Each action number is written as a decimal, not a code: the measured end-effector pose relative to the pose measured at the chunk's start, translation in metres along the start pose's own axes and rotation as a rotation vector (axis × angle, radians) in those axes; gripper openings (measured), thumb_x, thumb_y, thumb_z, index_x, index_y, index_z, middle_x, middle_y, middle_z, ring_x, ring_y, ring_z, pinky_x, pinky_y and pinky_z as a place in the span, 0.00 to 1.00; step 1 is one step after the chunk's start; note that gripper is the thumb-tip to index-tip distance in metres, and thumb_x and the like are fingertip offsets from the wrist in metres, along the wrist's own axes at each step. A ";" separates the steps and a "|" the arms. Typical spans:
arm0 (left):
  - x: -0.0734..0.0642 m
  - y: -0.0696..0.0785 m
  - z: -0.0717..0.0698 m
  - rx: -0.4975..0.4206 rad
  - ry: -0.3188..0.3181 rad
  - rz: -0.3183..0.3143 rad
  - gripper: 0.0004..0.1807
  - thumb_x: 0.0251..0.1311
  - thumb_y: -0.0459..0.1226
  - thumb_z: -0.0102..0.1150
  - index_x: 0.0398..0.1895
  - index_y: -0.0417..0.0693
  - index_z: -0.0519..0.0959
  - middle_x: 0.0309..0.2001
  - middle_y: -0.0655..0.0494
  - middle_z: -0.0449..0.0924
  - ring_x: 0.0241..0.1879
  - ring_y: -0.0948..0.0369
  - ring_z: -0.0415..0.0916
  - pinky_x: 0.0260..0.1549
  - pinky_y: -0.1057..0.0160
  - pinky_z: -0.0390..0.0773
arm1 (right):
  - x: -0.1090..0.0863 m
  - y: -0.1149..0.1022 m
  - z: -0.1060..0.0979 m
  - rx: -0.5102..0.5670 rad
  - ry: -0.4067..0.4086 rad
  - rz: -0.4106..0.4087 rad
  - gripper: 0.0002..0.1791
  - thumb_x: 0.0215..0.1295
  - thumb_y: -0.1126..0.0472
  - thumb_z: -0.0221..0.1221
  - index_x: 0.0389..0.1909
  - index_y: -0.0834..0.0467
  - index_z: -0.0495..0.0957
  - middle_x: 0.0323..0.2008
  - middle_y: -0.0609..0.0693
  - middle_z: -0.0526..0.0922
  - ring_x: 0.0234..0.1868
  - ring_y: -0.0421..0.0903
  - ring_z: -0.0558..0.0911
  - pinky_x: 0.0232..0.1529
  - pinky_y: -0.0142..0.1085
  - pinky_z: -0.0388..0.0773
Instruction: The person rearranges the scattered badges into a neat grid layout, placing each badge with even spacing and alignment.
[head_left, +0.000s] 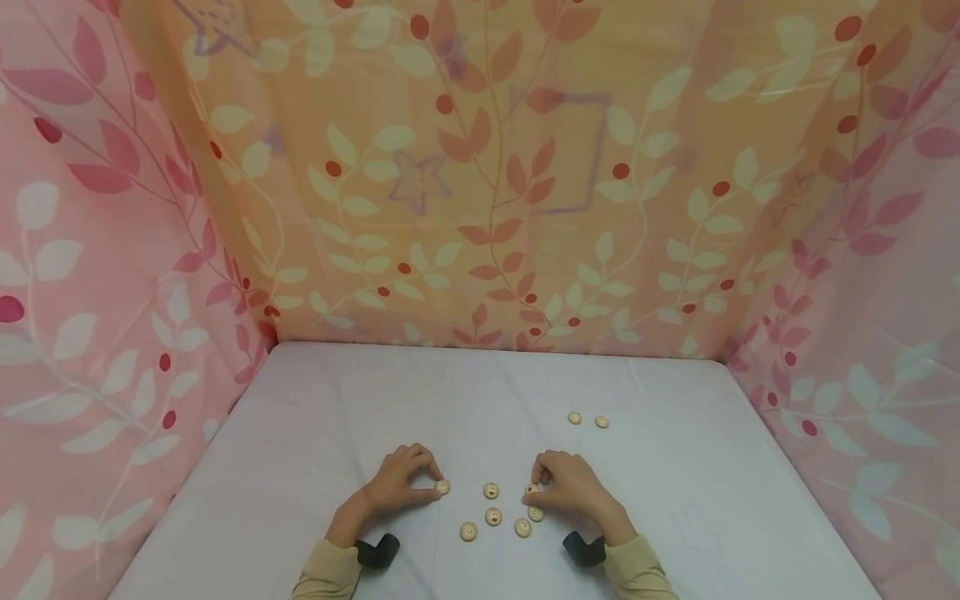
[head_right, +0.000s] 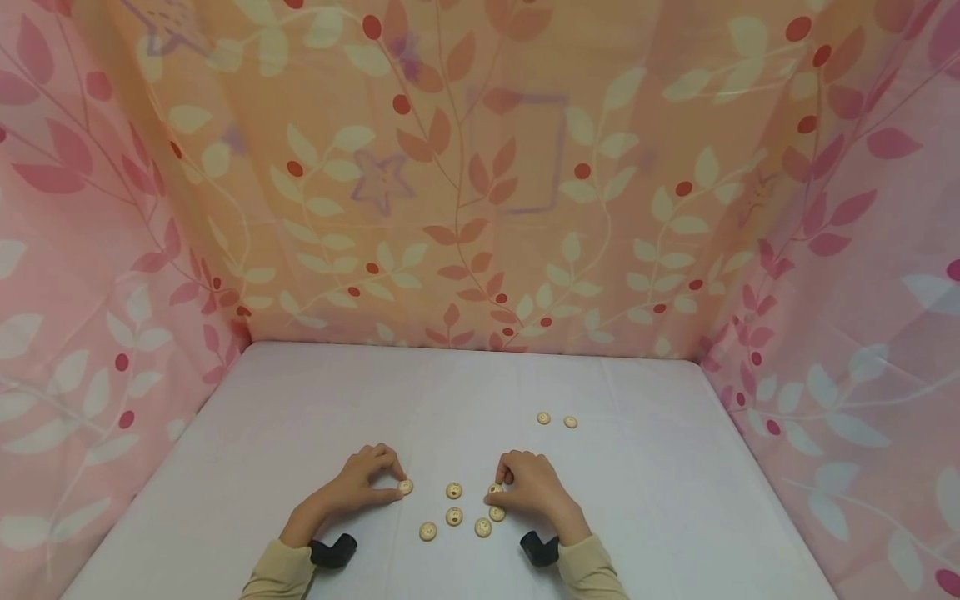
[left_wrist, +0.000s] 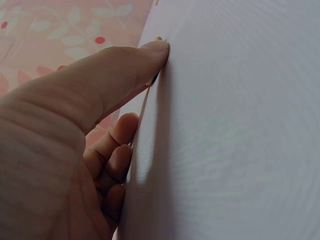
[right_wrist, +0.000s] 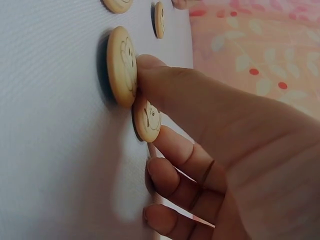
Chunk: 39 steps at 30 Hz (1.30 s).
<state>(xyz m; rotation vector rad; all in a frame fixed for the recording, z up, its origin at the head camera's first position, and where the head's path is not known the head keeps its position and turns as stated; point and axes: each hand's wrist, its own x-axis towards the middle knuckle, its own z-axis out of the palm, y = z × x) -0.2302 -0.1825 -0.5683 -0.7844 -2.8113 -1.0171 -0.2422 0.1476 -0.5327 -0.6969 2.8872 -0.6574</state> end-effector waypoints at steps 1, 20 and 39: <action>0.000 0.000 0.000 0.001 0.001 0.000 0.10 0.48 0.50 0.67 0.31 0.65 0.77 0.40 0.70 0.71 0.41 0.64 0.63 0.39 0.59 0.58 | 0.000 0.000 0.000 0.002 0.002 -0.003 0.18 0.42 0.40 0.68 0.24 0.46 0.73 0.22 0.36 0.70 0.25 0.35 0.66 0.32 0.32 0.61; 0.000 0.000 0.001 0.008 0.015 0.023 0.10 0.48 0.49 0.67 0.31 0.64 0.76 0.40 0.68 0.72 0.41 0.62 0.64 0.38 0.58 0.59 | -0.001 -0.001 -0.005 0.048 0.008 -0.035 0.14 0.47 0.44 0.67 0.26 0.45 0.74 0.22 0.36 0.73 0.23 0.33 0.67 0.29 0.30 0.63; 0.000 0.002 0.000 0.005 0.009 0.014 0.09 0.47 0.47 0.67 0.30 0.63 0.77 0.39 0.67 0.72 0.40 0.62 0.64 0.38 0.59 0.58 | 0.000 0.012 -0.006 0.103 0.047 0.042 0.13 0.49 0.46 0.67 0.27 0.46 0.75 0.25 0.37 0.74 0.25 0.36 0.69 0.28 0.31 0.65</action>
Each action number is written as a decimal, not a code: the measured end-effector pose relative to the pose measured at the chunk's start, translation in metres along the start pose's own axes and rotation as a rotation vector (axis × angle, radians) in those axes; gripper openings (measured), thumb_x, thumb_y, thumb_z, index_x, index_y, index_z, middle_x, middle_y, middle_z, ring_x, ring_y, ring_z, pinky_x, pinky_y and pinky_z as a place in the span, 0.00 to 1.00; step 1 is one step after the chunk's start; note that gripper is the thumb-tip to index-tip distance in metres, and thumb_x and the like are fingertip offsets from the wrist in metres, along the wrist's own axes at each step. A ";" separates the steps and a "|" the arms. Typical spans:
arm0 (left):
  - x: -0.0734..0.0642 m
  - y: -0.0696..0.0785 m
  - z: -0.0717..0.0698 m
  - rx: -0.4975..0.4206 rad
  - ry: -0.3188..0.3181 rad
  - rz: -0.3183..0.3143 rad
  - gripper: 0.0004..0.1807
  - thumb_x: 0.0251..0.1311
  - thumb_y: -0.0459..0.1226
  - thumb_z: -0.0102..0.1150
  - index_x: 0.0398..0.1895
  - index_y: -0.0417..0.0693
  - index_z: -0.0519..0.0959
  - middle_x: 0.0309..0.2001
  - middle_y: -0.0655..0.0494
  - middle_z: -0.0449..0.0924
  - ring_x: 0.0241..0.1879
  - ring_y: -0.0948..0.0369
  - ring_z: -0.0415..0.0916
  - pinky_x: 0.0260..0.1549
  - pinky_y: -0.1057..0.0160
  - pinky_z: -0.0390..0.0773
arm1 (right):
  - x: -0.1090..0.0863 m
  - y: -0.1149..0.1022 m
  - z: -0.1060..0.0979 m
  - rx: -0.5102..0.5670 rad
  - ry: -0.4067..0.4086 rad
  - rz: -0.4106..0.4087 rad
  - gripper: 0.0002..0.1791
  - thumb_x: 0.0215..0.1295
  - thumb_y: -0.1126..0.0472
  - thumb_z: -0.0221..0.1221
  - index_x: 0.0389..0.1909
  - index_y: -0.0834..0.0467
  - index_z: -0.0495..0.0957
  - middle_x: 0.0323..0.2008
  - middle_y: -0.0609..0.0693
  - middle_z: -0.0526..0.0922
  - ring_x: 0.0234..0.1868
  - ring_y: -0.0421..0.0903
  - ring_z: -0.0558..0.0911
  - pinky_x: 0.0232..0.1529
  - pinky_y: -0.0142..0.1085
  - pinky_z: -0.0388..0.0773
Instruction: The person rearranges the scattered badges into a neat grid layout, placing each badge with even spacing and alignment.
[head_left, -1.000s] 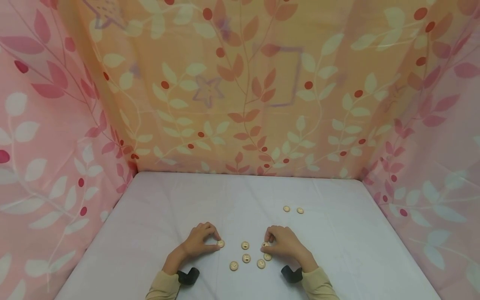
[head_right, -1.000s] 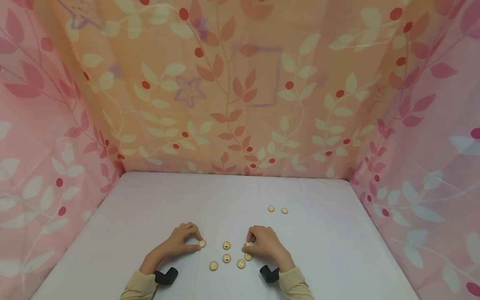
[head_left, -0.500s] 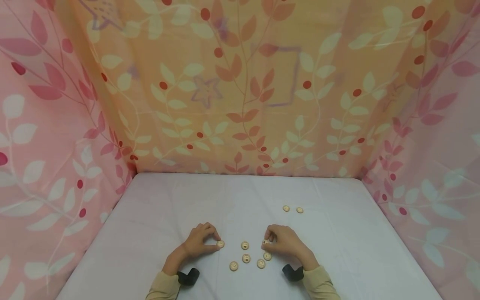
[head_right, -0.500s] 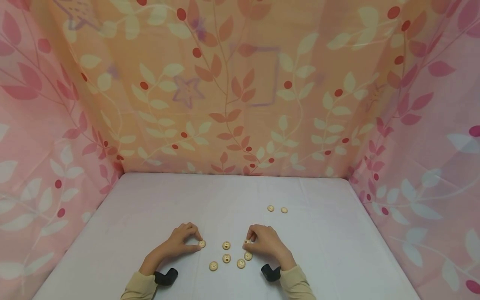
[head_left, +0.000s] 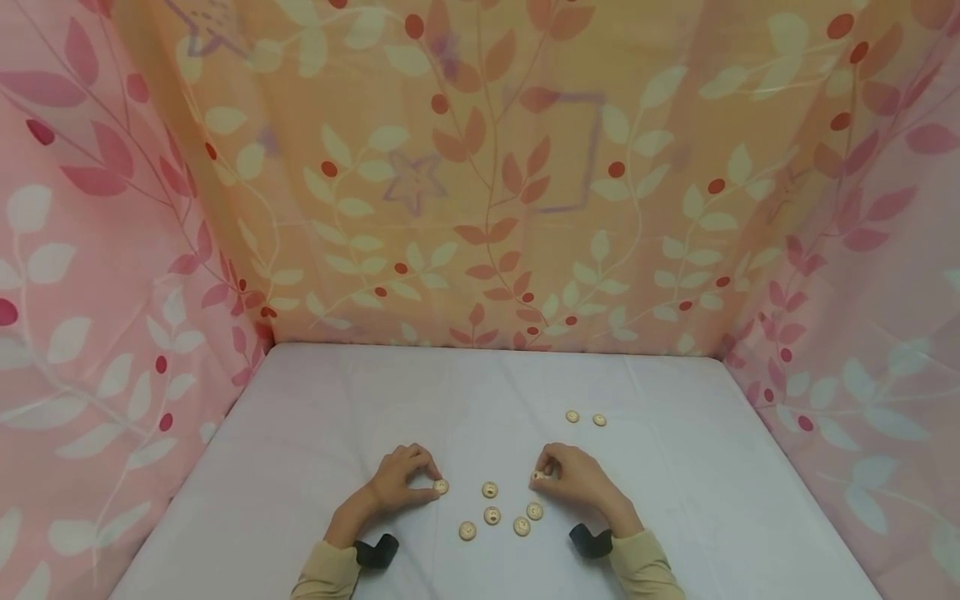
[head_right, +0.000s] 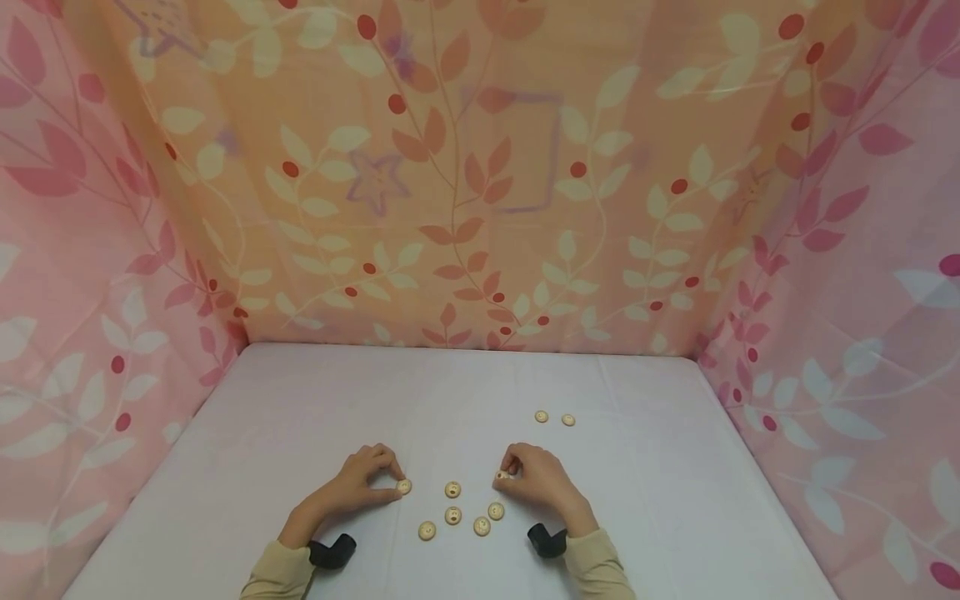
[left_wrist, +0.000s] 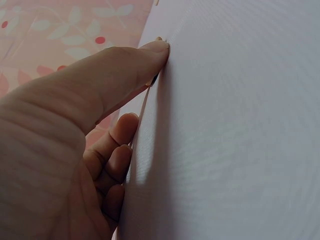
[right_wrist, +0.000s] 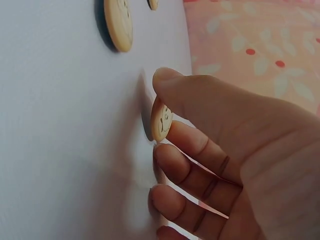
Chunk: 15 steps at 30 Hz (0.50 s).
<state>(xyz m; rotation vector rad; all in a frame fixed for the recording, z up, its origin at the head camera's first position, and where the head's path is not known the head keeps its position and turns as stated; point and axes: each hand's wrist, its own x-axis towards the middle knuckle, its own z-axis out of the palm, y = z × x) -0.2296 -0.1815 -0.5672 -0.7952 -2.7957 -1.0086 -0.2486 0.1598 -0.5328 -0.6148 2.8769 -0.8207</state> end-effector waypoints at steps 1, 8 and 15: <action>0.000 0.000 0.000 -0.003 -0.003 -0.003 0.09 0.47 0.47 0.67 0.30 0.63 0.77 0.39 0.68 0.72 0.41 0.62 0.64 0.39 0.58 0.59 | 0.000 0.002 0.000 0.000 0.000 0.014 0.13 0.49 0.45 0.67 0.27 0.45 0.75 0.25 0.37 0.74 0.25 0.36 0.69 0.27 0.31 0.65; -0.001 0.002 -0.002 -0.026 -0.014 -0.013 0.09 0.48 0.49 0.67 0.31 0.64 0.77 0.40 0.69 0.72 0.42 0.62 0.64 0.40 0.57 0.58 | 0.000 0.015 -0.002 0.013 0.035 0.063 0.13 0.48 0.45 0.67 0.27 0.44 0.75 0.25 0.35 0.74 0.26 0.37 0.70 0.28 0.31 0.66; -0.001 0.001 -0.001 -0.020 -0.014 -0.013 0.09 0.49 0.49 0.67 0.31 0.64 0.77 0.40 0.69 0.72 0.42 0.63 0.64 0.40 0.58 0.59 | 0.000 0.020 -0.009 0.052 0.075 0.107 0.11 0.48 0.48 0.68 0.27 0.45 0.76 0.25 0.37 0.75 0.26 0.38 0.70 0.29 0.32 0.66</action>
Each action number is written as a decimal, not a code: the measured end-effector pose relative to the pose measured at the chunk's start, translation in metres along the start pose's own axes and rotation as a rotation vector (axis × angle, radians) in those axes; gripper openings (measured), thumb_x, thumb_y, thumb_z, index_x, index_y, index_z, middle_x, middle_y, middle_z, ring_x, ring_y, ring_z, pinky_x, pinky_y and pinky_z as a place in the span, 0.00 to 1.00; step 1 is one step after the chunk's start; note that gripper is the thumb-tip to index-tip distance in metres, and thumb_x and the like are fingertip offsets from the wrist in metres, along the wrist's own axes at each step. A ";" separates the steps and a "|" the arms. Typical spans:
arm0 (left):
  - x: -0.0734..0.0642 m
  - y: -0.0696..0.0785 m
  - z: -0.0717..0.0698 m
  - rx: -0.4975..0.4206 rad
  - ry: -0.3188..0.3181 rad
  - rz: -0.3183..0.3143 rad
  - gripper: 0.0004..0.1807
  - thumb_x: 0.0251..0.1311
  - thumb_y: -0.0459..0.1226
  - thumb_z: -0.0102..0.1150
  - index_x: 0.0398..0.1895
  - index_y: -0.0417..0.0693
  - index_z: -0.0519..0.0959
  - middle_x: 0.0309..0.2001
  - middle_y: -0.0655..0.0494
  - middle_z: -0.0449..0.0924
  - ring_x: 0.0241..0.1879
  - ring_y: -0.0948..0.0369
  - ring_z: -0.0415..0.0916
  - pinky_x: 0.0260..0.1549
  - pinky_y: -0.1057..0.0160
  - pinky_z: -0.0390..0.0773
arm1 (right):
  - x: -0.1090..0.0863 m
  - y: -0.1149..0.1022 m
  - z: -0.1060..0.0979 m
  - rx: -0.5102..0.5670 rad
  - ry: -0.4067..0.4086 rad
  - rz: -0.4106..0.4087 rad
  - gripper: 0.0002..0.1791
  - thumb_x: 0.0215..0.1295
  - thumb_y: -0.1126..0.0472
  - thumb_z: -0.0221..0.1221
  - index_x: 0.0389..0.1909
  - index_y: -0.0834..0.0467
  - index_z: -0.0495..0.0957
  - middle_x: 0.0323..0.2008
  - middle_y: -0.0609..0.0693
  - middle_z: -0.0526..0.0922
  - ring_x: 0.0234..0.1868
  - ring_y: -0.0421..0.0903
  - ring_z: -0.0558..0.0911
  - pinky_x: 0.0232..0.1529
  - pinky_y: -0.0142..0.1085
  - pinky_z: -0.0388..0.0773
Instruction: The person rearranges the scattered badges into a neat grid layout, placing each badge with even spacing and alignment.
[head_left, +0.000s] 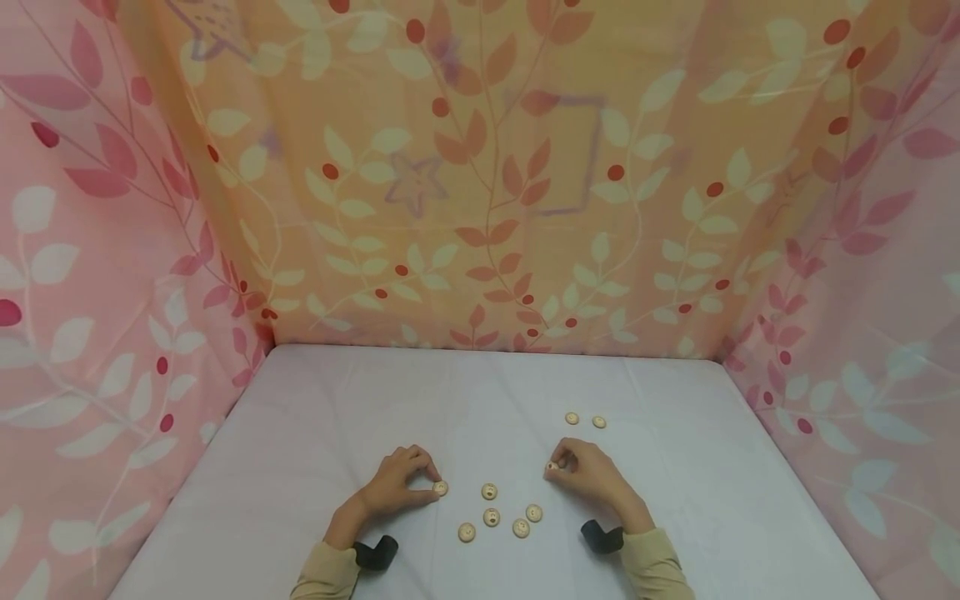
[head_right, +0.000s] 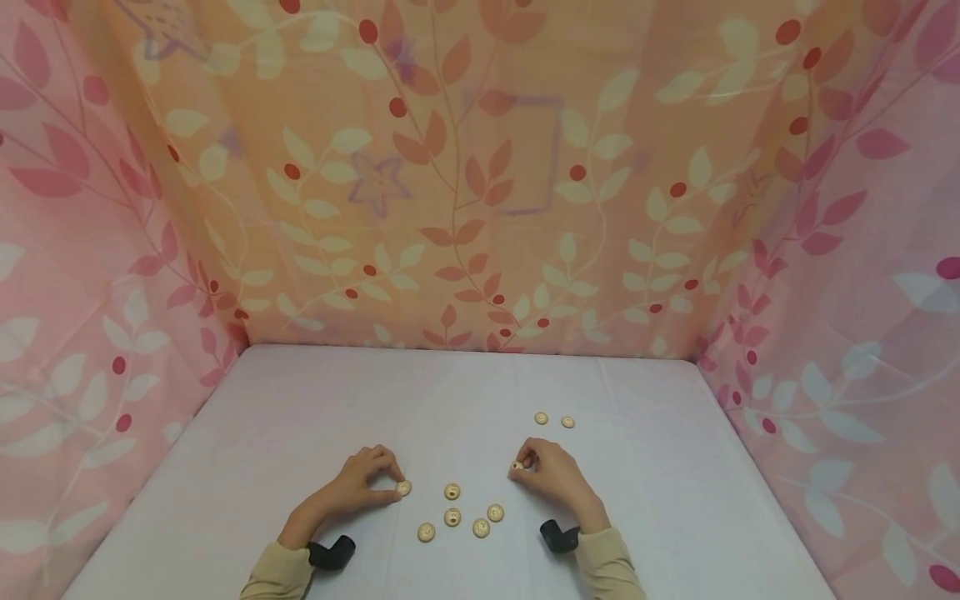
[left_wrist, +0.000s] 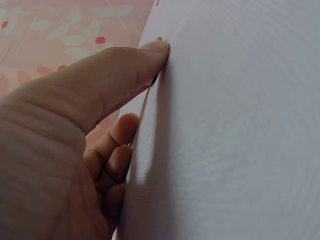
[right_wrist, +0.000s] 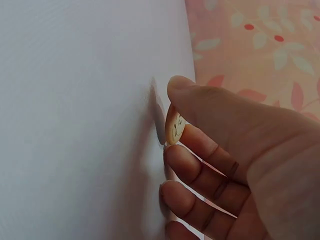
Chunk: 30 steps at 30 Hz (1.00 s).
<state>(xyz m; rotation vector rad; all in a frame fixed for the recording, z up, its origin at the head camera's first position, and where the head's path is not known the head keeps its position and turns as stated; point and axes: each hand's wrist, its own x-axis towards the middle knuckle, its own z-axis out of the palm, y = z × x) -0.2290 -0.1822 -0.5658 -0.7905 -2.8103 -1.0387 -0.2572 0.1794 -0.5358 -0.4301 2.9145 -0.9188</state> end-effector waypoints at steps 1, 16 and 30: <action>0.000 0.000 0.000 0.000 0.001 0.001 0.09 0.49 0.49 0.67 0.31 0.64 0.77 0.40 0.69 0.72 0.42 0.63 0.64 0.39 0.58 0.59 | 0.000 0.001 -0.001 0.006 0.004 0.003 0.11 0.48 0.49 0.68 0.27 0.45 0.76 0.24 0.37 0.75 0.26 0.38 0.70 0.28 0.32 0.66; -0.001 0.000 0.001 -0.013 -0.017 -0.005 0.09 0.49 0.49 0.67 0.31 0.64 0.77 0.41 0.68 0.72 0.43 0.62 0.64 0.41 0.55 0.59 | 0.000 0.013 -0.008 0.021 0.051 0.076 0.10 0.49 0.52 0.69 0.29 0.46 0.77 0.24 0.38 0.76 0.25 0.39 0.70 0.27 0.33 0.66; 0.000 -0.002 0.002 -0.002 0.003 -0.009 0.09 0.48 0.50 0.67 0.30 0.66 0.77 0.40 0.70 0.71 0.42 0.63 0.63 0.40 0.57 0.58 | 0.003 0.027 -0.016 0.024 0.080 0.102 0.11 0.49 0.53 0.69 0.32 0.49 0.77 0.26 0.39 0.77 0.26 0.40 0.70 0.28 0.33 0.66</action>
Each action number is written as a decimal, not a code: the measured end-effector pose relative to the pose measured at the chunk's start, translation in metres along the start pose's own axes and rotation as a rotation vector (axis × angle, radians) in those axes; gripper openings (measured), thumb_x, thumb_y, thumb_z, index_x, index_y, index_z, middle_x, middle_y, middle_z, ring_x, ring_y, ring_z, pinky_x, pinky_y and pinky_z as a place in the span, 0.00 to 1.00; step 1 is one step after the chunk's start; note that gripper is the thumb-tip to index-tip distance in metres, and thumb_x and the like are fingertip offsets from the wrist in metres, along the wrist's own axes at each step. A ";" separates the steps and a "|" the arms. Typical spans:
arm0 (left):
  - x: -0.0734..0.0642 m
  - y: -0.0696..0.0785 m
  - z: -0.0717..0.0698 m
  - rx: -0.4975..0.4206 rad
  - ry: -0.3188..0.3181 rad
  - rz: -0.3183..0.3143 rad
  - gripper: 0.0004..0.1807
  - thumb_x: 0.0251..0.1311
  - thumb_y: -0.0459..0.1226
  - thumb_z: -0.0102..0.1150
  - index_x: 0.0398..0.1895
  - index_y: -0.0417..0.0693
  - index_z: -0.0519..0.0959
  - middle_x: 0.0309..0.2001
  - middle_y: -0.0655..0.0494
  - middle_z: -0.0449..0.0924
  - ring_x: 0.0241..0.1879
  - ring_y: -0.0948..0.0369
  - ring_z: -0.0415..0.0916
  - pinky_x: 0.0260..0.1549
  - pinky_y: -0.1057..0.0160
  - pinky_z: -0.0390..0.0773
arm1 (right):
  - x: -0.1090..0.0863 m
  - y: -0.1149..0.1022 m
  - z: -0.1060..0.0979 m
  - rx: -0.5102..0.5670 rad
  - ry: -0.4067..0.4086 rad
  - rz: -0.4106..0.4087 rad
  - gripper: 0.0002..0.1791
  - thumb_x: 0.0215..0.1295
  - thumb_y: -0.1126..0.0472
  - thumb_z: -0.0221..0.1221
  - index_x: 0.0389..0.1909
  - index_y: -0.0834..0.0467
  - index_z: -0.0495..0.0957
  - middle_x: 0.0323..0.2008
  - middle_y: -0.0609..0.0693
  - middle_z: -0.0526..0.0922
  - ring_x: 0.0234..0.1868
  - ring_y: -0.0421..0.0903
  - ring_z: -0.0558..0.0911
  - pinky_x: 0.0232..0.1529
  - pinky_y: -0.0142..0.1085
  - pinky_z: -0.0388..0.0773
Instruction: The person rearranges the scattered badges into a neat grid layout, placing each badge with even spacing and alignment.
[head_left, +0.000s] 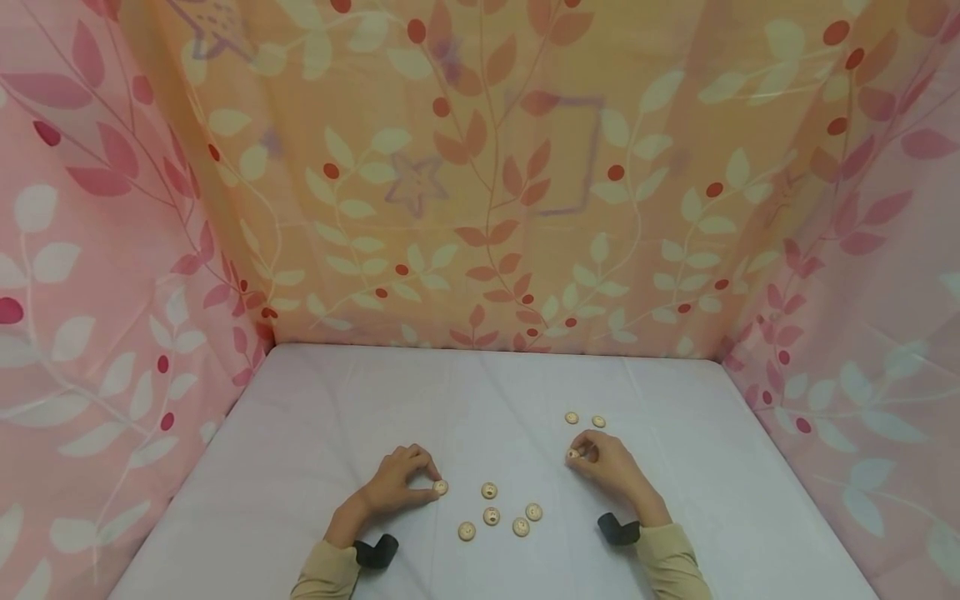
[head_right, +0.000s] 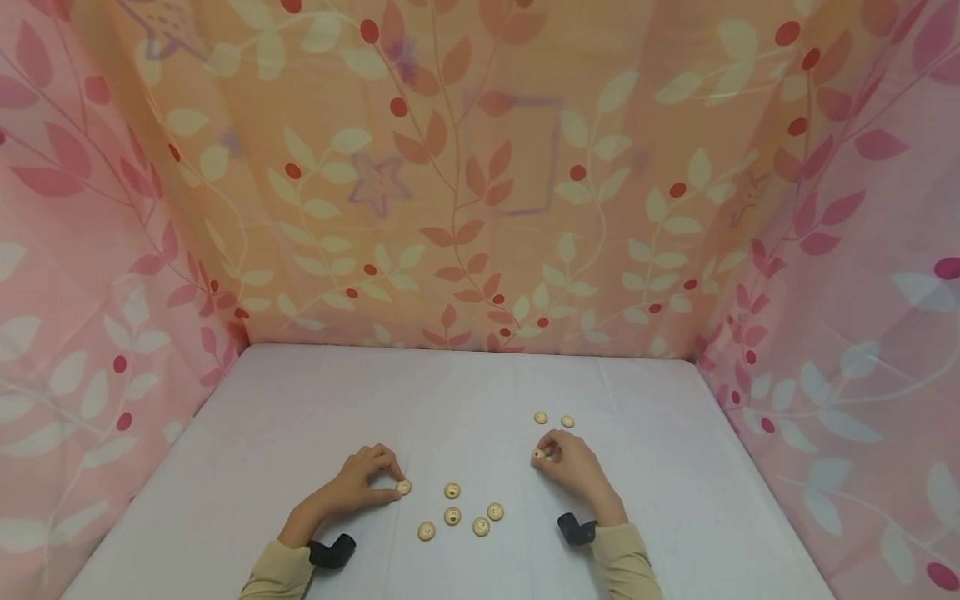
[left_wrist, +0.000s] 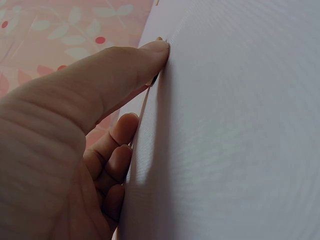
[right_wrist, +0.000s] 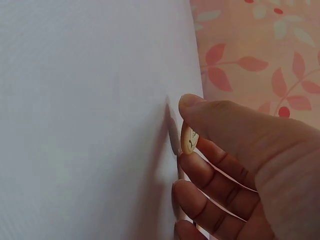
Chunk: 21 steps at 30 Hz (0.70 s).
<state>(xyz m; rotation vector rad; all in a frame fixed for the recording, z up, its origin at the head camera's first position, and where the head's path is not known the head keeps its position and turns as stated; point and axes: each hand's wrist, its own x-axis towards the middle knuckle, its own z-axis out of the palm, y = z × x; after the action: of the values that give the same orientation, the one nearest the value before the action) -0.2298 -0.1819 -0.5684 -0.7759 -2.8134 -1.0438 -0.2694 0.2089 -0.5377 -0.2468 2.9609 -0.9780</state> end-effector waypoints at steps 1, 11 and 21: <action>0.000 0.000 0.000 -0.001 -0.002 0.001 0.09 0.48 0.49 0.67 0.30 0.65 0.77 0.40 0.69 0.71 0.42 0.63 0.64 0.40 0.57 0.58 | 0.000 0.001 -0.001 0.000 0.004 -0.001 0.11 0.49 0.54 0.69 0.32 0.49 0.78 0.26 0.39 0.77 0.27 0.40 0.70 0.28 0.33 0.66; 0.000 0.001 -0.003 -0.003 -0.001 0.005 0.09 0.48 0.49 0.67 0.31 0.64 0.77 0.40 0.69 0.71 0.42 0.63 0.64 0.40 0.57 0.58 | 0.004 0.015 -0.009 0.021 0.048 -0.027 0.12 0.51 0.55 0.68 0.34 0.54 0.78 0.28 0.42 0.77 0.27 0.39 0.71 0.29 0.33 0.67; -0.002 0.001 -0.001 0.006 0.001 -0.002 0.09 0.49 0.50 0.66 0.31 0.64 0.77 0.40 0.70 0.71 0.42 0.64 0.63 0.40 0.58 0.58 | 0.011 0.026 -0.019 0.006 0.038 0.004 0.13 0.53 0.54 0.66 0.37 0.55 0.79 0.30 0.45 0.78 0.29 0.41 0.71 0.31 0.35 0.67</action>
<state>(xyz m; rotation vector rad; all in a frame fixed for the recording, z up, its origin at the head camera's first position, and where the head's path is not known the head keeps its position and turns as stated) -0.2283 -0.1829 -0.5671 -0.7725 -2.8158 -1.0350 -0.2847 0.2391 -0.5372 -0.2242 2.9907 -1.0014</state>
